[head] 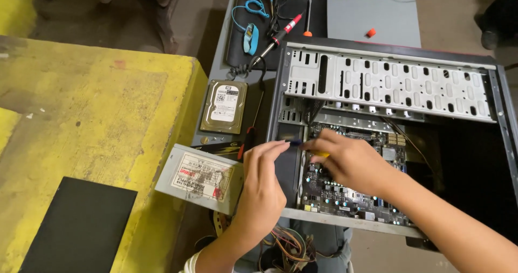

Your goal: Using a screwdriver and a brush to clean and repair the internal components of a desktop computer tower.

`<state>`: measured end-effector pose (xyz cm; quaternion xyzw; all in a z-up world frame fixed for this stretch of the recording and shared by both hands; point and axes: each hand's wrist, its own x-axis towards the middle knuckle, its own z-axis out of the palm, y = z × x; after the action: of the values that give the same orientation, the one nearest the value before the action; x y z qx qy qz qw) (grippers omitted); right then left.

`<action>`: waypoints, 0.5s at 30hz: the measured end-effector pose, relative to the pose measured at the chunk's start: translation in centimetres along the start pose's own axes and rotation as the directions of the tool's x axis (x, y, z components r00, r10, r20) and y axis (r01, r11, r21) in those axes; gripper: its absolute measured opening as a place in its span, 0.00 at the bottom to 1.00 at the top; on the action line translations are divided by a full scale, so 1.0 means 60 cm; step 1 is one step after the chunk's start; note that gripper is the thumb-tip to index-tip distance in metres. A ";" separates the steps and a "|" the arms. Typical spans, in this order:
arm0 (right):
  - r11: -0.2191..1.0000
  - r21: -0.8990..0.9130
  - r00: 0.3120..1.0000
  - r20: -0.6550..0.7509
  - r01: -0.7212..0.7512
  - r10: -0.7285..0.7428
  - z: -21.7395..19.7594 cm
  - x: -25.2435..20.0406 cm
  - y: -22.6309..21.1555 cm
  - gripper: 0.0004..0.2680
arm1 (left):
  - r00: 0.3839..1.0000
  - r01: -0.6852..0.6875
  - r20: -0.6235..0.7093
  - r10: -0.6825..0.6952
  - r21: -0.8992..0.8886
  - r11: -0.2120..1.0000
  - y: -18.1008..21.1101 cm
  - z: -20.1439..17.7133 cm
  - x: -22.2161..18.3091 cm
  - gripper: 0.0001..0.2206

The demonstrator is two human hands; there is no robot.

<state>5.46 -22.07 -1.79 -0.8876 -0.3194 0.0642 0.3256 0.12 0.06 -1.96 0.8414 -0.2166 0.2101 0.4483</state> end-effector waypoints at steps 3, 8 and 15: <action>0.929 -0.369 0.963 0.254 0.014 0.087 0.012 -0.002 0.007 0.11 | 1.000 0.011 0.001 -0.011 -0.018 1.000 0.005 -0.003 -0.001 0.16; 0.990 0.138 0.981 0.193 -0.010 -0.017 -0.013 0.006 -0.015 0.17 | 1.000 0.014 0.008 -0.013 -0.015 1.000 0.002 -0.003 0.002 0.15; 0.987 -0.161 1.000 -0.011 -0.025 0.023 0.010 0.008 0.017 0.15 | 1.000 0.022 -0.009 -0.022 -0.009 1.000 0.007 -0.004 0.003 0.12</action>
<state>6.19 -22.07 -2.83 -0.9151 -0.3114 0.0378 0.2533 -0.01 0.00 -1.44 0.8408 -0.2063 0.2081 0.4552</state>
